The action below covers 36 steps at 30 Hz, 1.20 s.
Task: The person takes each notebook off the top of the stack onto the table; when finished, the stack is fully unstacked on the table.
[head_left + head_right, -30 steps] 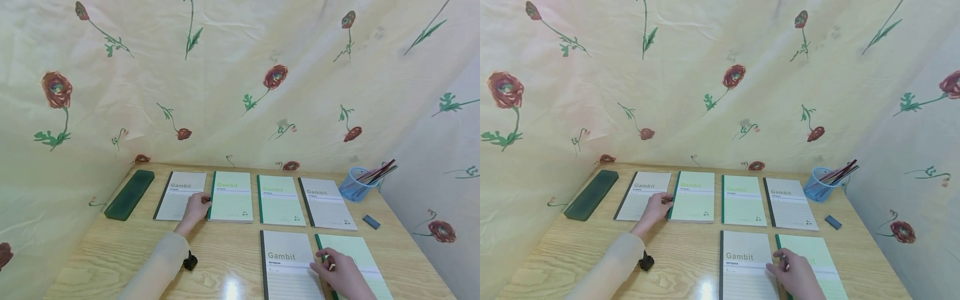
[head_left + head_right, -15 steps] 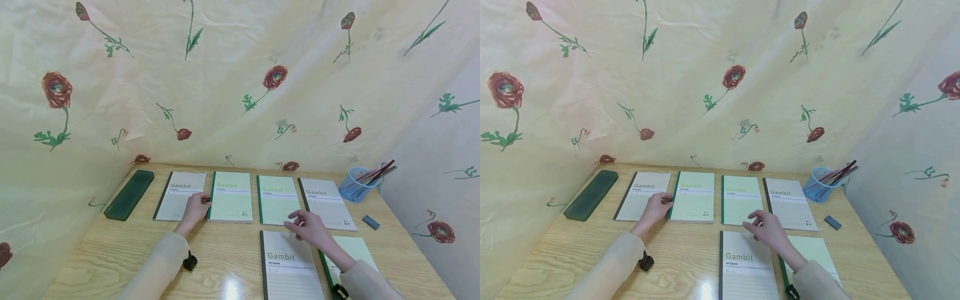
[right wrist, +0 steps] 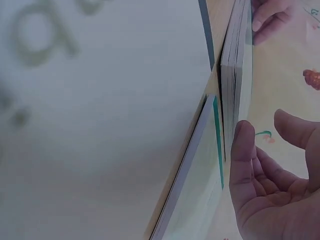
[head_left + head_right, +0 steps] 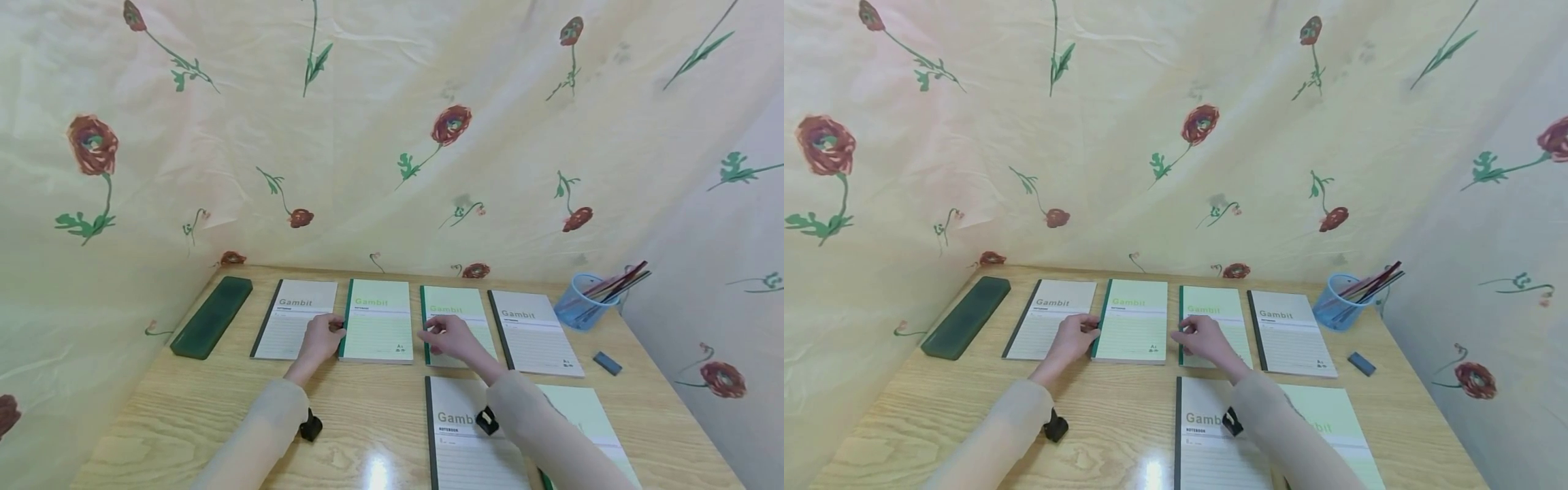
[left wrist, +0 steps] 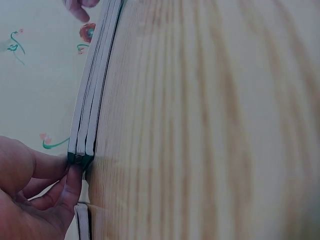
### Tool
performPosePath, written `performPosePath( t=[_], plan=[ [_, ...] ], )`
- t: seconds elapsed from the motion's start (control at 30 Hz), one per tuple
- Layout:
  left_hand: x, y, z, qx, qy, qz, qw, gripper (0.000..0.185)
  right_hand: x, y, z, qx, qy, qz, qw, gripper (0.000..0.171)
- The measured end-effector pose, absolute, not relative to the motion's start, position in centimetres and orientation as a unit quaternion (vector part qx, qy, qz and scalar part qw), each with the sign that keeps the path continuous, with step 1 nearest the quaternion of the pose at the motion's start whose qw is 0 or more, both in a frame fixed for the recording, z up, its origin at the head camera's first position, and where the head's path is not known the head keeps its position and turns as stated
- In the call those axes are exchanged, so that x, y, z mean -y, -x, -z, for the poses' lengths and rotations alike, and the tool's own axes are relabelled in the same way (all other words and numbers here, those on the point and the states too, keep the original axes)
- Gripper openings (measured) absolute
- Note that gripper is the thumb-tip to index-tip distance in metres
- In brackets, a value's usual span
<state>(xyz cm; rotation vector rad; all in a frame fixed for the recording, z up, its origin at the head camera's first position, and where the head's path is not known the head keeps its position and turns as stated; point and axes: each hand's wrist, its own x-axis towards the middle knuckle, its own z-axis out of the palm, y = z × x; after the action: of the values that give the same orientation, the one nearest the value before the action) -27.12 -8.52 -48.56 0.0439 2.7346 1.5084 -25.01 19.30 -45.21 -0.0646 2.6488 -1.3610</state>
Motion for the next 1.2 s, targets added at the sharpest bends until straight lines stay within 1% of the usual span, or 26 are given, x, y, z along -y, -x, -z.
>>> performPosePath(
  t=[0.13,0.33,0.47,0.6,0.73,0.97,1.2],
  plan=[
    [8.5,27.1,48.6,-0.877,-0.013,-0.48,0.007,0.025,-18.4,26.2,45.9,-0.885,0.015,0.458,0.081,0.033],
    [8.4,27.2,48.7,-0.875,-0.007,-0.483,0.004,0.024,-17.4,27.1,46.7,-0.88,0.003,0.466,0.086,0.032],
    [8.4,27.3,48.8,-0.878,-0.007,-0.479,-0.003,0.023,-17.0,27.4,47.0,-0.879,0.01,0.468,0.088,0.033],
    [8.2,27.4,48.5,-0.884,-0.011,-0.466,-0.022,0.019,-16.8,27.3,47.1,-0.88,0.017,0.466,0.09,0.035],
    [7.9,27.4,48.1,-0.894,-0.006,-0.447,-0.033,0.021,-16.7,27.3,47.2,-0.883,0.02,0.46,0.088,0.036],
    [7.5,27.7,47.9,-0.907,0.014,-0.421,-0.015,0.022,-16.7,27.2,47.3,-0.89,0.025,0.448,0.082,0.034],
    [7.2,28.0,47.6,-0.909,0.021,-0.416,0.006,0.024,-16.8,27.2,47.2,-0.884,0.018,0.459,0.088,0.033]
  ],
)
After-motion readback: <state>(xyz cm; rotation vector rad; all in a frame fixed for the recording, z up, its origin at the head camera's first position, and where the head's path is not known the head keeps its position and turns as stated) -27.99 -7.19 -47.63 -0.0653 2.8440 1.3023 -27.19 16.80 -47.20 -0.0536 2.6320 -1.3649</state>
